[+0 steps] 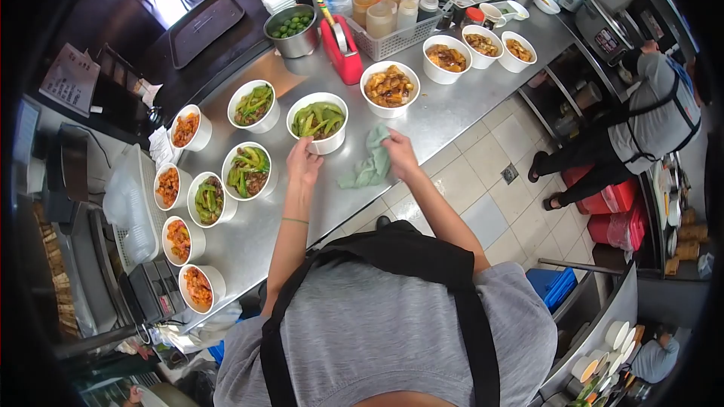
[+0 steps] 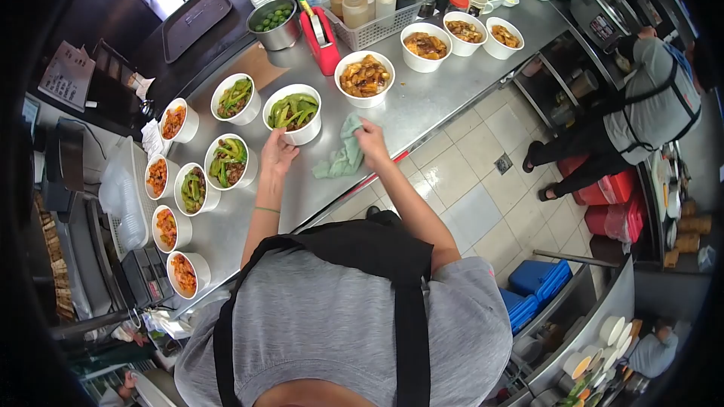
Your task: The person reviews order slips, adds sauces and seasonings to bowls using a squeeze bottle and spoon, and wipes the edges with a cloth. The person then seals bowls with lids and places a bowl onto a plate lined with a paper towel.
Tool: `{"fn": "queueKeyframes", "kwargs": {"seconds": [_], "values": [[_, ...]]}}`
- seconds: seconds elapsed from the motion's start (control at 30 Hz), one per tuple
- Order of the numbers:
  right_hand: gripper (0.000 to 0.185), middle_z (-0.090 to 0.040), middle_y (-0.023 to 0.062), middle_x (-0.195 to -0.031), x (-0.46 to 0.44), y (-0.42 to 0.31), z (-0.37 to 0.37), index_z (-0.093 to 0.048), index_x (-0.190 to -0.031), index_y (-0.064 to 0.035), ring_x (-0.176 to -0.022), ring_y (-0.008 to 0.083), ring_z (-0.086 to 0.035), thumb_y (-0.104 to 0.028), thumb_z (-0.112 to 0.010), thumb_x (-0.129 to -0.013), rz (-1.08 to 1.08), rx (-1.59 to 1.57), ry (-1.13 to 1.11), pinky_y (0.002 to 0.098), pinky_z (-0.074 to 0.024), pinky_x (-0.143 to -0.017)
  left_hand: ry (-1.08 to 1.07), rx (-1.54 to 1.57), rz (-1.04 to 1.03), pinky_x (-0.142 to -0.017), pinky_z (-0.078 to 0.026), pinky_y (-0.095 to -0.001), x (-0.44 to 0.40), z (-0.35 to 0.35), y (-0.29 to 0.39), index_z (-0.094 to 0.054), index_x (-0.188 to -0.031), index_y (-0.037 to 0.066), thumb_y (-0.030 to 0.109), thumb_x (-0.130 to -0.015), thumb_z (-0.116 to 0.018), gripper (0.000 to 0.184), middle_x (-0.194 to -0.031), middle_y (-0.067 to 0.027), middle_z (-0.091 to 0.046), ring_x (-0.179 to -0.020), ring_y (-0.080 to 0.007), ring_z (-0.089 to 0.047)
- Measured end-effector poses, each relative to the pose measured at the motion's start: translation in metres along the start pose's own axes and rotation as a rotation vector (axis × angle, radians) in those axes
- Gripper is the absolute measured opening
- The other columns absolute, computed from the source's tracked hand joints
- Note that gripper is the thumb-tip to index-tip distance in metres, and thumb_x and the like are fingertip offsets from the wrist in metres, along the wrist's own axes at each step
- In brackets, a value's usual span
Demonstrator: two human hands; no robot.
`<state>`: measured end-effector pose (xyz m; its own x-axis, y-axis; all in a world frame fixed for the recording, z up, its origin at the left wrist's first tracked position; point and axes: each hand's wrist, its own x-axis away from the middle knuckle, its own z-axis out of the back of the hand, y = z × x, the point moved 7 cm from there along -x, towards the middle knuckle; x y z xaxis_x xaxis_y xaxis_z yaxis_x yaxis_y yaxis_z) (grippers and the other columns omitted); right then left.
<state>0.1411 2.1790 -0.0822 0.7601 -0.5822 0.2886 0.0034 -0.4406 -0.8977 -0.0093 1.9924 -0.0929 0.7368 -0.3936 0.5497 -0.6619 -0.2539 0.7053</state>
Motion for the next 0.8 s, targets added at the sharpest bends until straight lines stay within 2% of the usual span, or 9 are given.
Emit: {"fn": "queueKeyframes", "kwargs": {"seconds": [0.1, 0.17, 0.27, 0.37, 0.4, 0.5, 0.57, 0.63, 0.8], "values": [[0.048, -0.044, 0.0183, -0.127, -0.003, 0.017, -0.025, -0.039, -0.127, 0.0041, -0.120, 0.0267, -0.041, -0.005, -0.049, -0.081, 0.207, 0.249, 0.113, 0.0334, -0.0319, -0.100, -0.076, 0.184, 0.087, -0.091, -0.034, -0.0477, 0.006, -0.019, -0.015, -0.047, -0.104, 0.007, 0.017, -0.070, -0.065, 0.040, -0.105, -0.0078, -0.050, -0.101, -0.0248, -0.047], [0.055, -0.027, 0.0242, -0.138, 0.007, 0.029, -0.061, -0.025, -0.133, 0.0052, -0.131, 0.0334, -0.022, -0.003, -0.044, -0.082, 0.199, 0.400, 0.045, 0.0356, -0.0168, -0.108, -0.115, 0.205, 0.074, -0.090, -0.036, -0.0463, 0.010, -0.028, -0.020, -0.046, -0.106, 0.007, 0.016, -0.070, -0.064, 0.041, -0.106, -0.0079, -0.049, -0.100, -0.0246, -0.047], [0.059, -0.023, 0.0239, -0.140, 0.013, 0.047, -0.082, -0.018, -0.136, 0.0033, -0.129, 0.0328, -0.025, -0.003, -0.040, -0.082, 0.409, 0.598, 0.239, 0.0354, -0.0180, -0.107, -0.153, 0.074, -0.078, -0.088, -0.038, -0.0436, 0.037, -0.046, -0.006, -0.043, -0.112, 0.009, 0.015, -0.069, -0.063, 0.047, -0.108, -0.0076, -0.046, -0.101, -0.0262, -0.045], [0.053, -0.027, 0.0310, -0.134, 0.007, 0.049, -0.078, -0.024, -0.132, 0.0092, -0.128, 0.0398, -0.023, 0.001, -0.034, -0.080, 0.251, 0.649, -0.120, 0.0387, -0.0166, -0.107, -0.250, 0.183, -0.009, -0.089, -0.039, -0.0438, 0.046, -0.055, 0.011, -0.039, -0.116, 0.008, 0.016, -0.069, -0.063, 0.054, -0.109, -0.0090, -0.042, -0.104, -0.0278, -0.043], [0.051, -0.039, 0.0269, -0.127, 0.012, 0.040, -0.070, -0.027, -0.131, 0.0088, -0.120, 0.0360, -0.037, -0.001, -0.037, -0.082, 0.323, 0.748, -0.066, 0.0389, -0.0274, -0.103, -0.248, 0.270, 0.019, -0.091, -0.038, -0.0467, 0.052, -0.059, 0.013, -0.038, -0.117, 0.005, 0.016, -0.069, -0.064, 0.056, -0.111, -0.0113, -0.036, -0.106, -0.0295, -0.041], [0.044, -0.051, 0.0192, -0.116, 0.012, 0.026, -0.033, -0.035, -0.126, 0.0075, -0.107, 0.0283, -0.050, -0.004, -0.041, -0.084, -0.087, -0.002, -0.083, 0.0358, -0.0394, -0.093, -0.232, 0.258, -0.017, -0.093, -0.036, -0.0485, 0.053, -0.054, 0.024, -0.037, -0.117, 0.003, 0.017, -0.068, -0.064, 0.058, -0.115, -0.0130, -0.032, -0.108, -0.0303, -0.040], [0.034, -0.058, 0.0105, -0.107, 0.020, -0.003, 0.000, -0.047, -0.119, 0.0009, -0.097, 0.0224, -0.057, -0.012, -0.044, -0.088, -0.106, -0.364, -0.200, 0.0346, -0.0435, -0.089, -0.180, 0.227, -0.001, -0.092, -0.036, -0.0484, 0.044, -0.039, 0.024, -0.040, -0.114, 0.004, 0.016, -0.067, -0.064, 0.055, -0.111, -0.0112, -0.035, -0.108, -0.0295, -0.040], [0.026, -0.059, 0.0098, -0.104, 0.045, -0.051, 0.024, -0.053, -0.108, 0.0005, -0.094, 0.0199, -0.058, -0.012, -0.047, -0.086, -0.125, -0.391, -0.209, 0.0343, -0.0453, -0.086, -0.158, 0.162, 0.013, -0.091, -0.035, -0.0482, 0.028, -0.020, 0.018, -0.042, -0.112, 0.005, 0.016, -0.066, -0.063, 0.051, -0.110, -0.0101, -0.036, -0.107, -0.0288, -0.041], [0.028, -0.059, 0.0078, -0.105, 0.028, -0.106, 0.088, -0.053, -0.110, -0.0025, -0.096, 0.0195, -0.056, -0.018, -0.047, -0.088, 0.083, -0.374, -0.138, 0.0344, -0.0430, -0.088, -0.045, 0.151, -0.085, -0.091, -0.033, -0.0491, -0.007, 0.011, 0.006, -0.047, -0.108, 0.003, 0.014, -0.071, -0.062, 0.041, -0.109, -0.0144, -0.047, -0.103, -0.0254, -0.046]]}}
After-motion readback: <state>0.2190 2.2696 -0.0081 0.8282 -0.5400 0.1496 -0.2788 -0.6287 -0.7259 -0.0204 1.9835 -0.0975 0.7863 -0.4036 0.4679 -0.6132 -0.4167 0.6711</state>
